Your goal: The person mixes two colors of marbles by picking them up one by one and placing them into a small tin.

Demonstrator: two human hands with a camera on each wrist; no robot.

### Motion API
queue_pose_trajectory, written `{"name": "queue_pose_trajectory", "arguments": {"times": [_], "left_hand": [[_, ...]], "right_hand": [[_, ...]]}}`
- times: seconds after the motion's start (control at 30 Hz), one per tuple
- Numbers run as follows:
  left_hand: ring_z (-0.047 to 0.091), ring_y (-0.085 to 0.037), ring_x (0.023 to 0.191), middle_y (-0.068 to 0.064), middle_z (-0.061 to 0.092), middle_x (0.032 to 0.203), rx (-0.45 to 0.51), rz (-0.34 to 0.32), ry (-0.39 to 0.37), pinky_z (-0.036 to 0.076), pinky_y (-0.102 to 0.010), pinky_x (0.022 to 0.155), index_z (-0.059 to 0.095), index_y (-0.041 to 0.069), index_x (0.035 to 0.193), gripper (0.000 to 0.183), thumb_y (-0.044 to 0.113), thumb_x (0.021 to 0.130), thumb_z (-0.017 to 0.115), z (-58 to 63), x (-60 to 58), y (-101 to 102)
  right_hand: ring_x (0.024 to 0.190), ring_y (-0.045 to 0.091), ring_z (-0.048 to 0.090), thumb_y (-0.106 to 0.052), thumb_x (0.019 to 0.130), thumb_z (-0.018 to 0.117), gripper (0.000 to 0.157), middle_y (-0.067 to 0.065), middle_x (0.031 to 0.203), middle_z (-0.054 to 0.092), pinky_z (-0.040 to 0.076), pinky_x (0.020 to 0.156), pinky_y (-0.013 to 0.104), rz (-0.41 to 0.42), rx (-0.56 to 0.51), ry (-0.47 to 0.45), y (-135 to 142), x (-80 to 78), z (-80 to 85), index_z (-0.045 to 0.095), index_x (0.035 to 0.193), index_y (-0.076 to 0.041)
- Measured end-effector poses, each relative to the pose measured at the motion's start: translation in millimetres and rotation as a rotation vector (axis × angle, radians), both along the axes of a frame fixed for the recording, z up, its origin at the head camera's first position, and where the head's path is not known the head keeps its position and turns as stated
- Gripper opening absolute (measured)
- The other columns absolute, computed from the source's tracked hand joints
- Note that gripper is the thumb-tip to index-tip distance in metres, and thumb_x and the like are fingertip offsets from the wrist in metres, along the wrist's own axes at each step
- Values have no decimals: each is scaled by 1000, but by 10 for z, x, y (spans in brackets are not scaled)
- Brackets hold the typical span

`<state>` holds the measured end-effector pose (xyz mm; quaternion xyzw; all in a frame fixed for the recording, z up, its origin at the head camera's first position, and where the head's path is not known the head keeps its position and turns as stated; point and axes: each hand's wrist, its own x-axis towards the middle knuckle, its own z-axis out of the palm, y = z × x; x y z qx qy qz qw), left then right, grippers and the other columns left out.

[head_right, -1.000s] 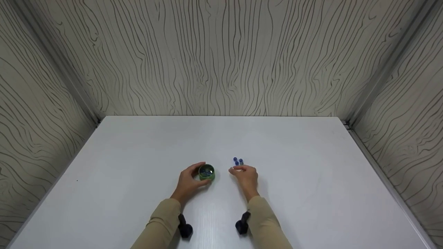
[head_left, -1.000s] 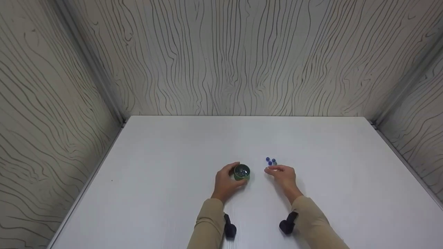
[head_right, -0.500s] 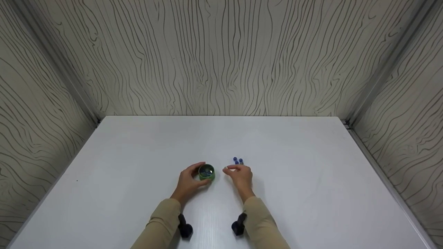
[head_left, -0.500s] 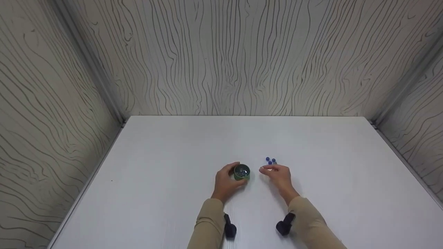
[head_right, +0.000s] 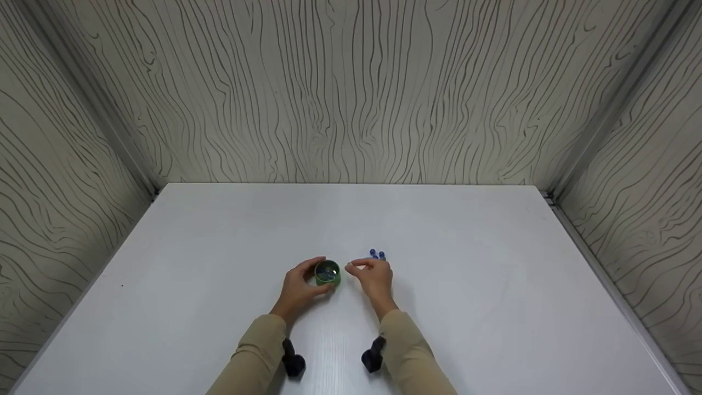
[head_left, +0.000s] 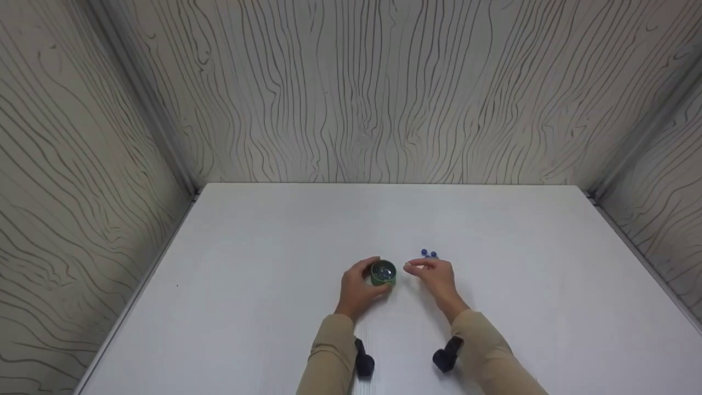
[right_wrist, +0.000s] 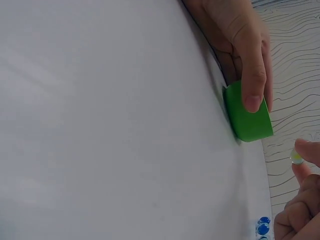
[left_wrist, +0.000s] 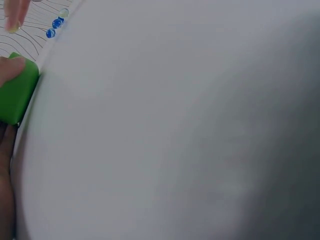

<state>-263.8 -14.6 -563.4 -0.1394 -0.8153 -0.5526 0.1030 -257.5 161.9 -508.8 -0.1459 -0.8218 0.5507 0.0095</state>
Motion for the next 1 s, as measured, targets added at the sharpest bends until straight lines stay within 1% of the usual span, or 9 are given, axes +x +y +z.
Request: {"name": "queue_pose_trajectory", "arguments": {"times": [0.1, 0.33, 0.5, 0.63, 0.77, 0.87, 1.0], "left_hand": [[65, -24, 115, -10, 68, 122, -3, 1, -7, 53, -32, 103, 61, 6, 124, 59, 20, 71, 83, 9, -1, -6], [65, -24, 115, -11, 68, 122, -6, 1, -1, 54, -32, 103, 62, 4, 124, 59, 19, 71, 83, 3, -17, -13], [66, -25, 114, -12, 68, 121, -10, 4, 11, 54, -32, 102, 62, 3, 124, 59, 19, 71, 83, -12, -27, -11], [66, -25, 114, -12, 68, 121, -3, 4, 5, 54, -32, 102, 62, 3, 124, 59, 19, 70, 83, -15, -26, -7], [66, -24, 114, -12, 68, 122, -8, 8, 3, 54, -32, 103, 62, 4, 124, 60, 20, 70, 83, -16, -21, -6], [65, -26, 115, -13, 68, 122, -8, 4, 11, 53, -33, 103, 62, 3, 124, 60, 19, 71, 83, -14, -15, -7], [65, -27, 115, -14, 67, 122, -4, 0, 15, 53, -33, 104, 61, 2, 124, 60, 17, 71, 83, -11, -9, -6]], "right_hand": [[83, 14, 45, -20, 80, 76, 26, 6, 94, 66, 38, 63, 20, 9, 12, -2, -33, -7, 7, 75, 99, -3], [88, 16, 46, -21, 82, 75, 25, 7, 97, 65, 39, 65, 20, 26, 16, -21, -98, -1, 32, 74, 101, -5], [88, 16, 45, -20, 81, 75, 24, 8, 97, 66, 39, 65, 20, 25, 6, -7, -129, -8, 27, 75, 99, -4], [88, 16, 45, -19, 81, 75, 23, 8, 99, 67, 39, 66, 19, 27, -4, -2, -150, -10, 26, 75, 98, -4], [84, 14, 44, -18, 79, 76, 24, 4, 92, 66, 38, 63, 19, 24, -3, 1, -167, -9, 23, 75, 98, -3], [77, 13, 43, -18, 78, 77, 26, -1, 79, 59, 36, 59, 19, 21, -16, -3, -173, -11, 14, 75, 98, -2], [70, 10, 40, -18, 77, 77, 27, -6, 67, 47, 33, 54, 18, 28, -33, 2, -177, -15, 4, 74, 98, -1]]}}
